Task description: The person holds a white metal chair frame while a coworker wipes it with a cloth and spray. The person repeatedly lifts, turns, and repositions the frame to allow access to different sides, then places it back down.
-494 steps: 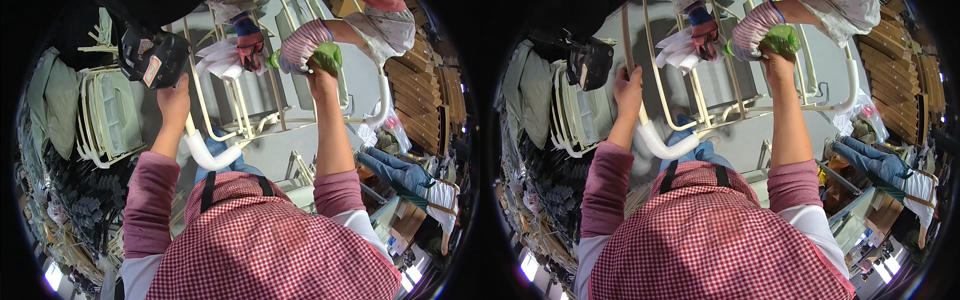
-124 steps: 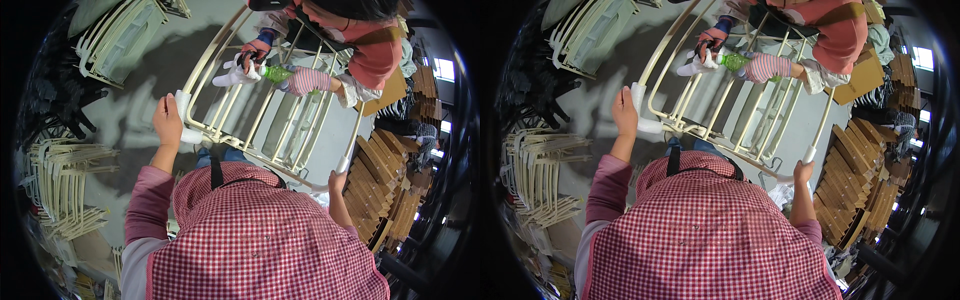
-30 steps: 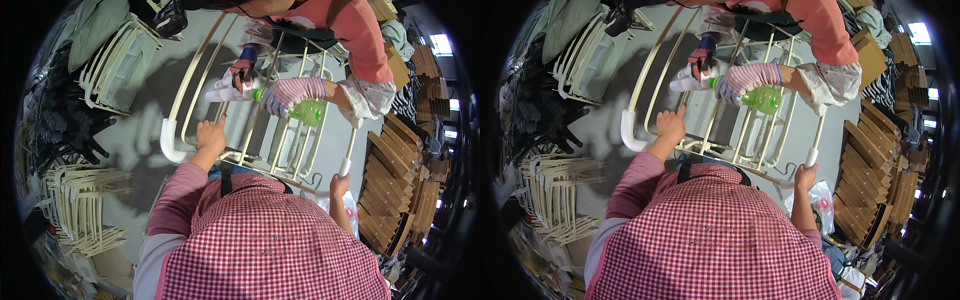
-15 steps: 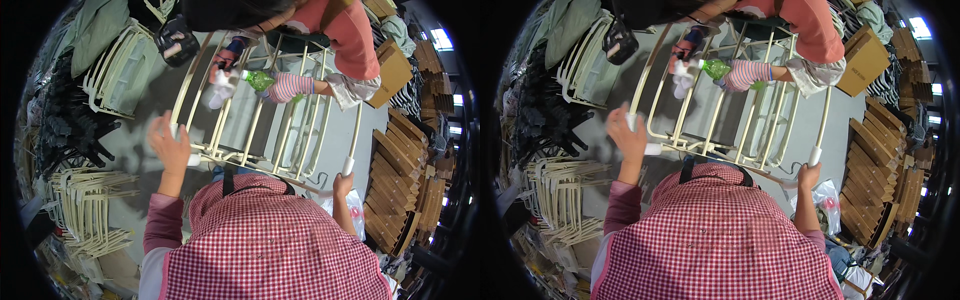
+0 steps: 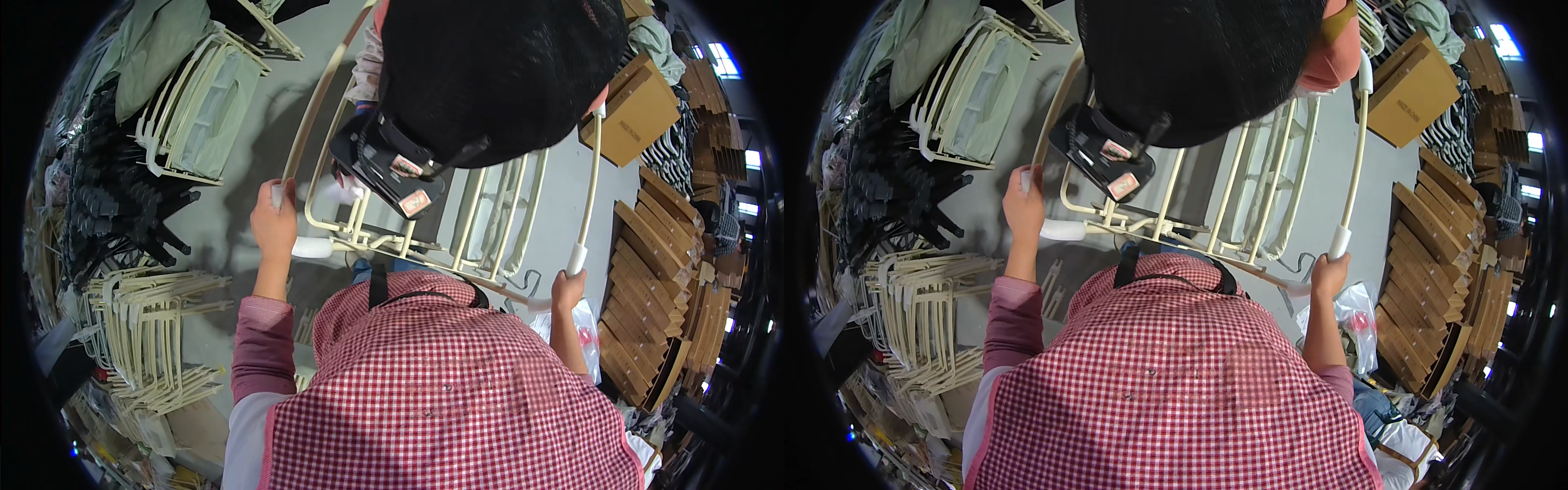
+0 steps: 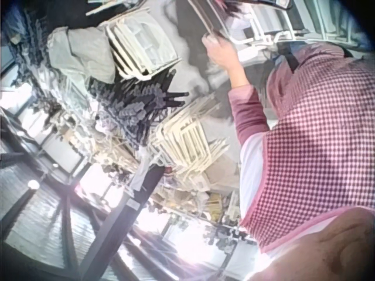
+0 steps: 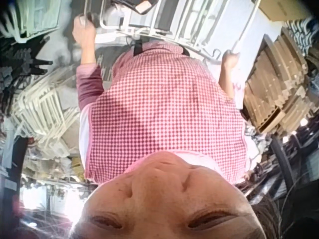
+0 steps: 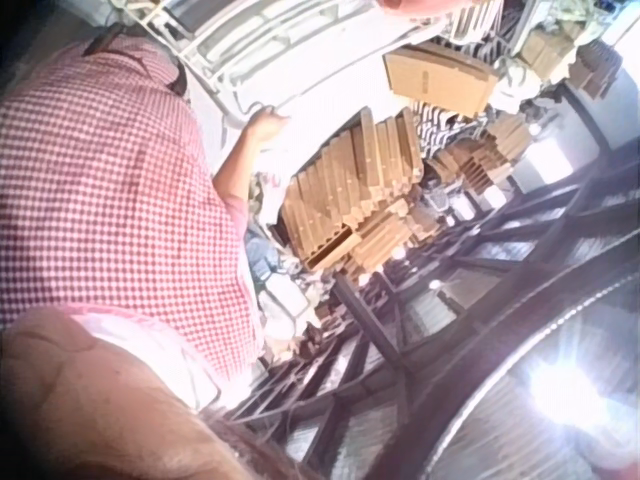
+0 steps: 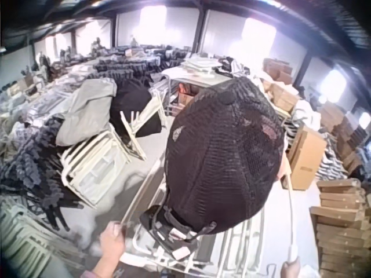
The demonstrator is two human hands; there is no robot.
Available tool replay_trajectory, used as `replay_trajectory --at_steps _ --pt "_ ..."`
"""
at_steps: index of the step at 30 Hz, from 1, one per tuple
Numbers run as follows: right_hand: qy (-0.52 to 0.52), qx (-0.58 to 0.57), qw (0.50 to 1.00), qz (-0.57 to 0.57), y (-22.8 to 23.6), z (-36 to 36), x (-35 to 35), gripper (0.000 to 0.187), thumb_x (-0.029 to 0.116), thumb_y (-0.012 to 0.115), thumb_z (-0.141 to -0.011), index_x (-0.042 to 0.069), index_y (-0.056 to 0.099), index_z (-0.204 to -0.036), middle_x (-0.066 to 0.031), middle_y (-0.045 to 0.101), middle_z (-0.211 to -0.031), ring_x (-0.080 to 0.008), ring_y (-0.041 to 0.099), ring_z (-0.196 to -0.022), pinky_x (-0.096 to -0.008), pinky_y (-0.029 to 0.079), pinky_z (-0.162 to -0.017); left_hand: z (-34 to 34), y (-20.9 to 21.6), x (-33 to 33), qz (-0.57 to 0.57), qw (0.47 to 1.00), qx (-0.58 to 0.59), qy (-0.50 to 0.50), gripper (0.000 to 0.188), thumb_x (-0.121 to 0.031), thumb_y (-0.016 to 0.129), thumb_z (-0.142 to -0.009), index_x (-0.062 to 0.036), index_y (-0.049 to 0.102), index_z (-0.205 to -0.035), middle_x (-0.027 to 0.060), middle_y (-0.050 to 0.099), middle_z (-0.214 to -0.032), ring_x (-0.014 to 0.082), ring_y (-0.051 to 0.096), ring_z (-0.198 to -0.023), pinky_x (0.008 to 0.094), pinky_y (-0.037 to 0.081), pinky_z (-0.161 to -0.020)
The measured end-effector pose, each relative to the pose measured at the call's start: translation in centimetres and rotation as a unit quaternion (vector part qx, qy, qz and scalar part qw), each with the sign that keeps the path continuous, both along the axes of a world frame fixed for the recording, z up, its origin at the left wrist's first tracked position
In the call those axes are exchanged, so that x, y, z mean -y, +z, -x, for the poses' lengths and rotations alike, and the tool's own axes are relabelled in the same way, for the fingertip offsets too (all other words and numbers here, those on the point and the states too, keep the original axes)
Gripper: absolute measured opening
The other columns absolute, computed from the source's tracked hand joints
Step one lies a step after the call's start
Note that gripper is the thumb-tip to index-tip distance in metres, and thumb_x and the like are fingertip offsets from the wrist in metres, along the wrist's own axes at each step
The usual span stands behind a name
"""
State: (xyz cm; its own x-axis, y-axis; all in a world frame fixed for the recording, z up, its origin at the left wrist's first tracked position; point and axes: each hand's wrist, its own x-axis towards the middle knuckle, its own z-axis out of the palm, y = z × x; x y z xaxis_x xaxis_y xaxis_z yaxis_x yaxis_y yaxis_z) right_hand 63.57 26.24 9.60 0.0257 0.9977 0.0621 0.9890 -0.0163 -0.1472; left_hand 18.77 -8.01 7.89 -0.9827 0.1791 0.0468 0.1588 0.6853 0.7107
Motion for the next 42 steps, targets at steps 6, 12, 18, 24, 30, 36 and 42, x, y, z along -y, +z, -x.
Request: replay_trajectory --at_steps 6,12,18,24,30,36,42 --pt "-0.007 0.014 1.0 0.005 0.0 0.2 -0.1 0.034 0.016 0.06 -0.079 -0.001 0.048 -0.106 -0.0263 0.064 -0.098 -0.0449 0.062 -0.092 -0.0501 0.048 -0.081 -0.2 0.3 -0.2 -0.018 1.0 0.01 0.008 0.033 -0.042 0.061 -0.089 -0.0115 0.064 -0.101 0.0159 0.068 -0.08 0.0384 0.065 -0.078 0.0428 0.05 -0.068" --pt "-0.017 0.022 1.0 0.008 -0.5 -0.1 -0.3 0.036 0.017 0.061 -0.078 -0.002 0.05 -0.107 -0.0249 0.064 -0.1 -0.0429 0.063 -0.094 -0.0475 0.048 -0.084 -0.1 0.4 -0.2 0.031 0.999 0.004 0.022 0.036 -0.045 0.062 -0.087 -0.0123 0.063 -0.101 0.0158 0.068 -0.084 0.0398 0.064 -0.082 0.0451 0.05 -0.071" --pt "-0.013 0.028 0.999 0.013 -1.0 -0.6 -0.8 0.036 0.017 0.06 -0.079 -0.001 0.049 -0.109 -0.0258 0.064 -0.102 -0.0426 0.063 -0.096 -0.0477 0.048 -0.085 -0.3 0.8 0.0 0.017 1.0 -0.005 0.02 0.039 -0.048 0.061 -0.088 -0.0109 0.063 -0.101 0.0169 0.068 -0.084 0.0398 0.065 -0.081 0.0451 0.05 -0.071" --pt "0.009 0.052 0.999 -0.001 -1.3 -0.9 -1.1 0.035 0.017 0.06 -0.08 -0.002 0.049 -0.107 -0.0263 0.064 -0.103 -0.0437 0.062 -0.097 -0.0478 0.048 -0.086 -0.1 0.7 0.4 0.004 1.0 0.027 0.015 0.045 -0.052 0.062 -0.084 -0.0098 0.064 -0.099 0.0144 0.069 -0.082 0.0365 0.067 -0.079 0.0426 0.052 -0.07" --pt "0.043 0.036 0.998 0.018 -1.5 -2.0 -1.9 0.038 0.017 0.062 -0.079 -0.004 0.049 -0.108 -0.0277 0.064 -0.102 -0.0448 0.062 -0.096 -0.0474 0.048 -0.085 0.1 -0.2 0.6 -0.038 0.999 0.001 -0.002 0.043 -0.049 0.061 -0.085 -0.0094 0.064 -0.1 0.0139 0.069 -0.081 0.0358 0.066 -0.079 0.0425 0.051 -0.071" --pt "0.042 0.032 0.998 0.031 -2.2 -3.4 -3.1 0.039 0.017 0.064 -0.08 -0.005 0.048 -0.107 -0.0286 0.064 -0.101 -0.0454 0.062 -0.097 -0.0473 0.049 -0.084 0.0 0.2 0.5 -0.054 0.998 0.033 -0.012 0.043 -0.05 0.061 -0.085 -0.0104 0.064 -0.099 0.0146 0.069 -0.082 0.0358 0.066 -0.08 0.0423 0.051 -0.072" --pt "0.051 0.024 0.998 0.03 -2.3 -3.2 -2.9 0.038 0.017 0.064 -0.08 -0.004 0.048 -0.107 -0.0287 0.063 -0.101 -0.0457 0.062 -0.096 -0.0476 0.049 -0.085 -0.2 0.8 0.6 -0.01 0.999 0.045 0.006 0.045 -0.052 0.061 -0.085 -0.0098 0.064 -0.099 0.0161 0.069 -0.083 0.0357 0.067 -0.08 0.0425 0.051 -0.071"
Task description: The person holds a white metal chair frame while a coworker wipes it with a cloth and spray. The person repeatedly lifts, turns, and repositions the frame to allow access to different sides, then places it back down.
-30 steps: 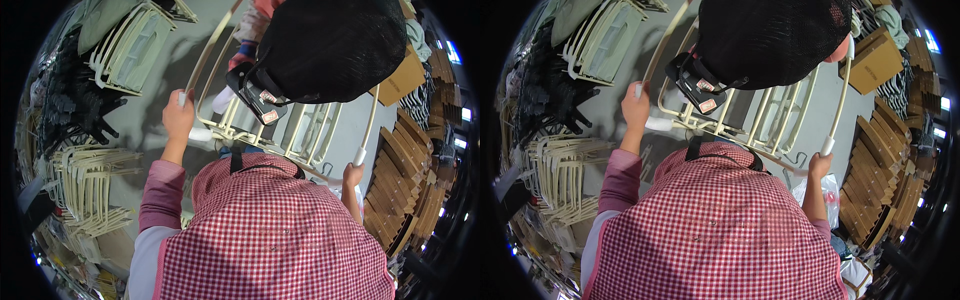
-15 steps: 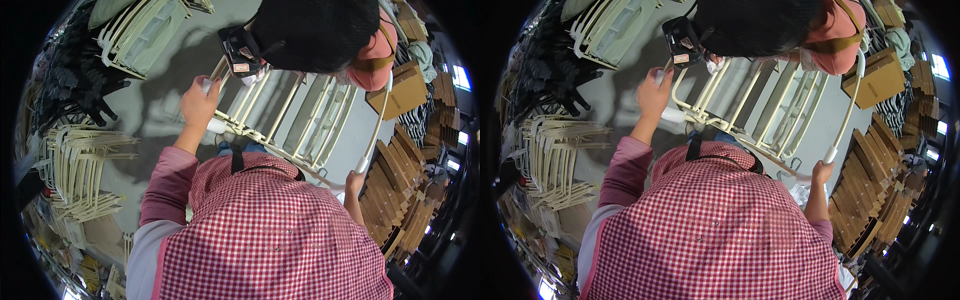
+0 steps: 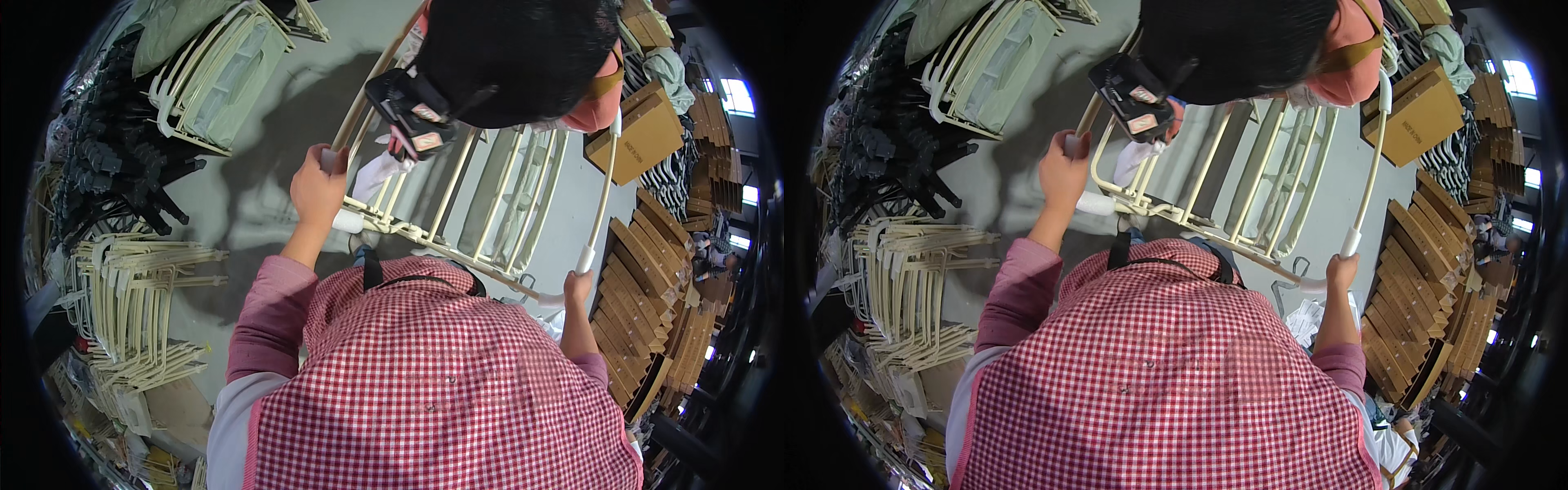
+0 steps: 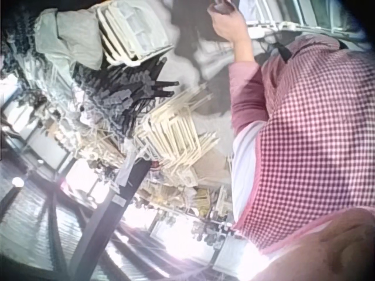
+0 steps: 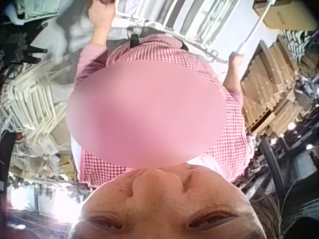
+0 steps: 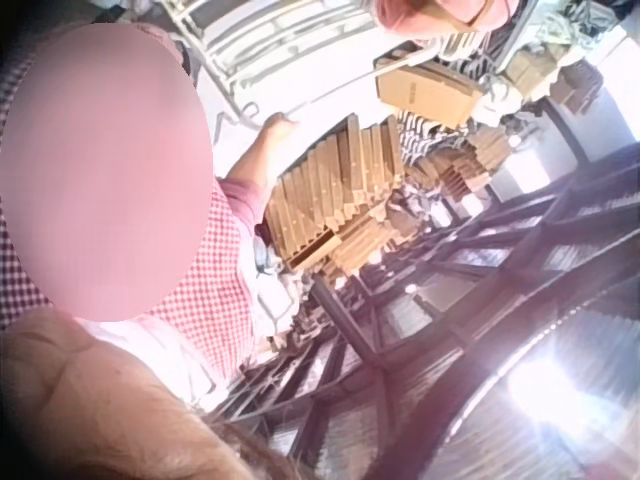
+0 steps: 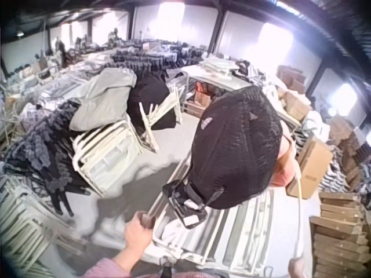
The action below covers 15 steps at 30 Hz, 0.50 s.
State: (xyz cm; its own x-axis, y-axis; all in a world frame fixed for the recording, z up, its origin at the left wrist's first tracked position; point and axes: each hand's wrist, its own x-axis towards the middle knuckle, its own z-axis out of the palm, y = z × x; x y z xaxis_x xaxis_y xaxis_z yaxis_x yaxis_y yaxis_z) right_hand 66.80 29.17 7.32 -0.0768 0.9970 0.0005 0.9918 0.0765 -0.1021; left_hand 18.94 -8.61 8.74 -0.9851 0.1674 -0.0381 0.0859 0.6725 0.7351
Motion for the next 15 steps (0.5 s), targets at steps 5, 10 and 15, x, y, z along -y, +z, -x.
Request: replay_trajectory --at_steps 5,10,15 --pt "-0.004 -0.033 0.999 0.004 0.63 0.54 0.61 0.037 0.015 0.064 -0.081 -0.004 0.047 -0.107 -0.0286 0.063 -0.102 -0.0456 0.062 -0.097 -0.0478 0.048 -0.085 -0.05 -0.36 -0.18 -0.054 0.998 -0.02 -0.001 0.042 -0.048 0.065 -0.084 -0.0082 0.065 -0.097 0.0167 0.068 -0.076 0.036 0.067 -0.075 0.0418 0.051 -0.064" --pt "-0.004 -0.017 1.0 0.0 0.9 0.81 0.92 0.037 0.015 0.064 -0.081 -0.004 0.047 -0.108 -0.029 0.063 -0.101 -0.0458 0.061 -0.097 -0.0484 0.048 -0.085 -0.06 -0.46 -0.38 -0.025 0.999 -0.022 0.004 0.041 -0.048 0.064 -0.085 -0.0086 0.065 -0.098 0.0164 0.068 -0.078 0.0366 0.066 -0.075 0.0425 0.051 -0.066" --pt "-0.002 -0.046 0.999 0.004 0.97 0.92 1.06 0.038 0.015 0.065 -0.081 -0.003 0.046 -0.108 -0.0294 0.063 -0.098 -0.0464 0.061 -0.095 -0.0493 0.048 -0.084 0.05 -0.73 -0.42 -0.008 0.999 -0.053 -0.006 0.04 -0.047 0.062 -0.086 -0.0107 0.064 -0.102 0.0165 0.068 -0.087 0.038 0.065 -0.084 0.0432 0.05 -0.073"
